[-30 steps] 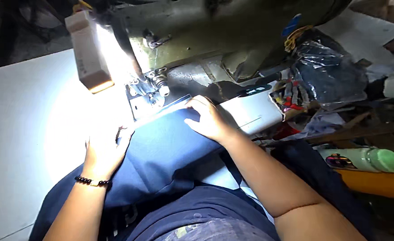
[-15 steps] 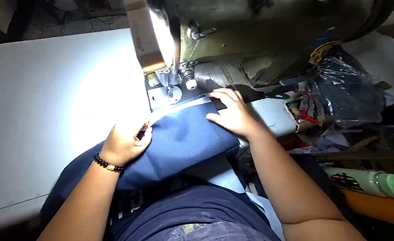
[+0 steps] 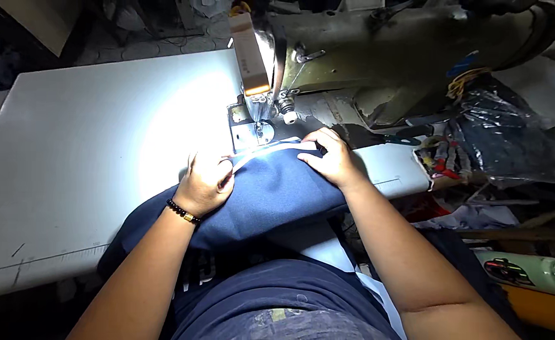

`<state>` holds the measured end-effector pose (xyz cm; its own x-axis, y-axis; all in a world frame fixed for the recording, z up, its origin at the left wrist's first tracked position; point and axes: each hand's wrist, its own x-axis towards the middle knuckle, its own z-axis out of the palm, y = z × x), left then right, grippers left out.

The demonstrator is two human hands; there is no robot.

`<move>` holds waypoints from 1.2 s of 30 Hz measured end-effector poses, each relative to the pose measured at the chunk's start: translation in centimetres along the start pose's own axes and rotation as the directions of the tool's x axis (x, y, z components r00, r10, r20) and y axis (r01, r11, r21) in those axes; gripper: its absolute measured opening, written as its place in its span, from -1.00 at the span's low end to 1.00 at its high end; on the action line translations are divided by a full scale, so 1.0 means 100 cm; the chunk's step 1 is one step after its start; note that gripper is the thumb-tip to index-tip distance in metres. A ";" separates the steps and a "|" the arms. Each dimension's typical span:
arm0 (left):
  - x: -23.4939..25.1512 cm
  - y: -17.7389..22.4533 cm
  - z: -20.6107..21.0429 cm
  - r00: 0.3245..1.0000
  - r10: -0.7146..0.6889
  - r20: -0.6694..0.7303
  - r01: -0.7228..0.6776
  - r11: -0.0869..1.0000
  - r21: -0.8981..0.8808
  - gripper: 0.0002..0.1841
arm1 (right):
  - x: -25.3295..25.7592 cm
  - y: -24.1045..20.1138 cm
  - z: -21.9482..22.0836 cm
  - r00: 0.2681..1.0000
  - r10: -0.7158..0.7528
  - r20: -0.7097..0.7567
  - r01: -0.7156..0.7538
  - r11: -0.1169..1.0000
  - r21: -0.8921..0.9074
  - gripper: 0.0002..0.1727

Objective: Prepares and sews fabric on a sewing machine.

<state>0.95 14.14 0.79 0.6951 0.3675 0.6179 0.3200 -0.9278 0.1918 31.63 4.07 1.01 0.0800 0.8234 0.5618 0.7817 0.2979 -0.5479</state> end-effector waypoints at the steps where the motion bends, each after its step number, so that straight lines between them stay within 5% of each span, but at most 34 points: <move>1: 0.000 0.000 0.001 1.000 0.001 -0.006 -0.001 1.000 0.010 -0.80 | 0.000 0.002 0.001 0.999 -0.030 -0.019 0.031 1.000 0.006 -0.76; 7: 0.002 0.004 0.002 0.996 0.086 -0.027 -0.087 0.996 -0.021 -0.82 | -0.003 0.007 0.006 0.986 -0.096 -0.140 0.106 0.992 0.066 -0.86; 12: -0.001 0.013 -0.009 0.984 -0.175 0.037 0.177 0.983 -0.046 -0.70 | -0.003 -0.013 -0.010 0.986 -0.076 -0.149 0.095 0.988 0.123 -0.89; 14: -0.006 0.021 -0.031 0.907 -0.359 0.221 0.383 0.920 -0.077 -0.54 | -0.007 -0.035 -0.030 0.998 0.034 -0.048 -0.024 0.980 0.200 -0.92; 16: -0.013 0.031 -0.057 0.759 -0.455 0.466 0.540 0.839 -0.061 -0.54 | -0.016 -0.049 -0.047 0.993 0.105 0.056 -0.115 0.963 0.242 -0.92; 20: -0.038 0.046 -0.081 0.639 -0.441 0.631 0.602 0.797 -0.053 -0.69 | -0.027 -0.061 -0.063 0.957 0.232 0.174 -0.279 0.900 0.336 -0.85; 26: -0.069 0.057 -0.084 0.824 -0.384 0.416 0.466 0.878 -0.113 -0.70 | -0.034 -0.072 -0.067 0.895 0.317 0.315 -0.444 0.708 0.550 -0.86; 29: -0.077 0.058 -0.085 0.837 -0.417 0.355 0.475 0.875 -0.091 -0.72 | -0.034 -0.072 -0.068 0.902 0.293 0.318 -0.428 0.709 0.561 -0.66; 36: -0.084 0.057 -0.085 0.823 -0.437 0.363 0.513 0.847 -0.143 -0.65 | -0.034 -0.077 -0.070 0.925 0.304 0.230 -0.376 0.821 0.429 -0.59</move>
<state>-8.51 5.21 3.22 0.6659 0.7312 0.1481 0.5350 -0.6064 0.5882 29.71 -4.42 7.62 0.1688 0.9629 0.2104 0.3465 0.1418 -0.9273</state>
